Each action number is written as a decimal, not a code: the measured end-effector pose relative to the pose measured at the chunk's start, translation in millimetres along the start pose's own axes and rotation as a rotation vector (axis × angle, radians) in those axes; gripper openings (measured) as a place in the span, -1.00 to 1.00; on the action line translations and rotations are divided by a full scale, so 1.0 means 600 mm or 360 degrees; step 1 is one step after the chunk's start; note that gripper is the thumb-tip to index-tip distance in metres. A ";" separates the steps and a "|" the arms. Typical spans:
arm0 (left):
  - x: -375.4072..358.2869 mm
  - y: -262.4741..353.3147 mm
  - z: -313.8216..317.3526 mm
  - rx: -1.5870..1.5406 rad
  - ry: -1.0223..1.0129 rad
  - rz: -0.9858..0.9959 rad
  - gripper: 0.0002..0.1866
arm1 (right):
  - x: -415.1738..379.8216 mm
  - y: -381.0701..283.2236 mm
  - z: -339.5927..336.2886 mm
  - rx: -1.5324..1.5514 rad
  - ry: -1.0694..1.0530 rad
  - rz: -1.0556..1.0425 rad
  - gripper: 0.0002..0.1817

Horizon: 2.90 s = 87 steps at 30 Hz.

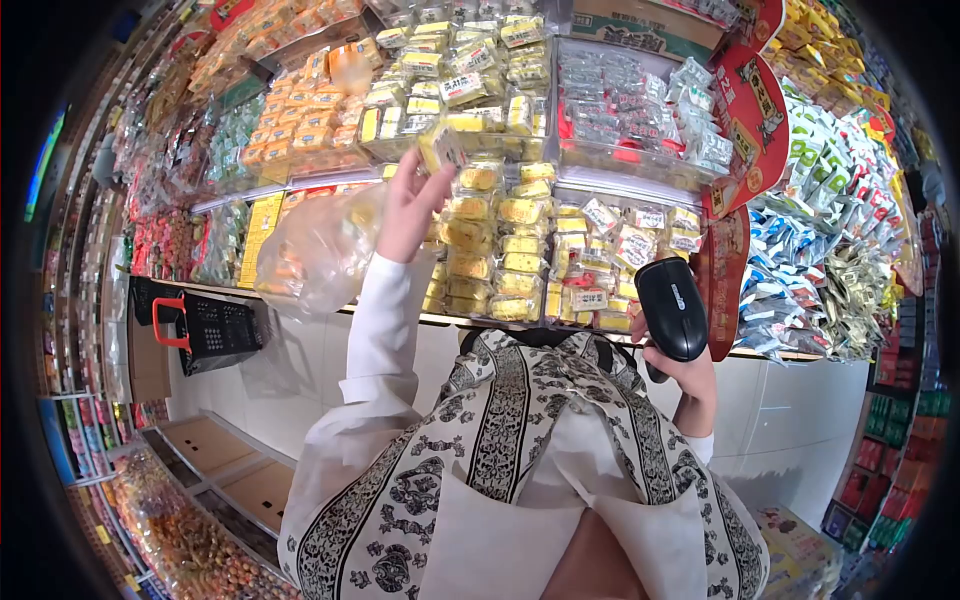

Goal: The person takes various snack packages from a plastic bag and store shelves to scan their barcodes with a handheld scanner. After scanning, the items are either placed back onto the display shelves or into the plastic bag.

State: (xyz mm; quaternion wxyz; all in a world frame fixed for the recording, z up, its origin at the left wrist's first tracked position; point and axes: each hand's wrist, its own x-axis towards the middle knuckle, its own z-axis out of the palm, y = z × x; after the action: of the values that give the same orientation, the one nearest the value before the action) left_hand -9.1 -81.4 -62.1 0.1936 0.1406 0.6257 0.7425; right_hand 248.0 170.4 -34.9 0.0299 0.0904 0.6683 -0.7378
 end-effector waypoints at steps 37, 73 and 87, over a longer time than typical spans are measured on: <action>-0.211 0.085 -0.017 0.0683 0.0541 0.1316 -0.82 | 0.043 0.003 0.056 -0.0131 -0.0126 0.0286 -0.53; -0.049 -0.027 0.009 0.0521 -0.0446 0.1165 -0.58 | 0.179 -0.096 0.172 -0.0122 0.0151 -0.0555 -0.32; -0.035 -0.068 -0.034 0.1701 -0.0770 0.0577 -0.76 | 0.133 -0.122 0.173 -0.0231 -0.0165 -0.0400 -0.36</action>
State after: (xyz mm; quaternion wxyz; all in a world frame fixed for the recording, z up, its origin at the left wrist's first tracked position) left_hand 4.7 -103.1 -105.0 0.1035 0.4871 0.8159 0.2940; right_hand 148.0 81.2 32.4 -0.0218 -0.0347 0.7235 -0.6891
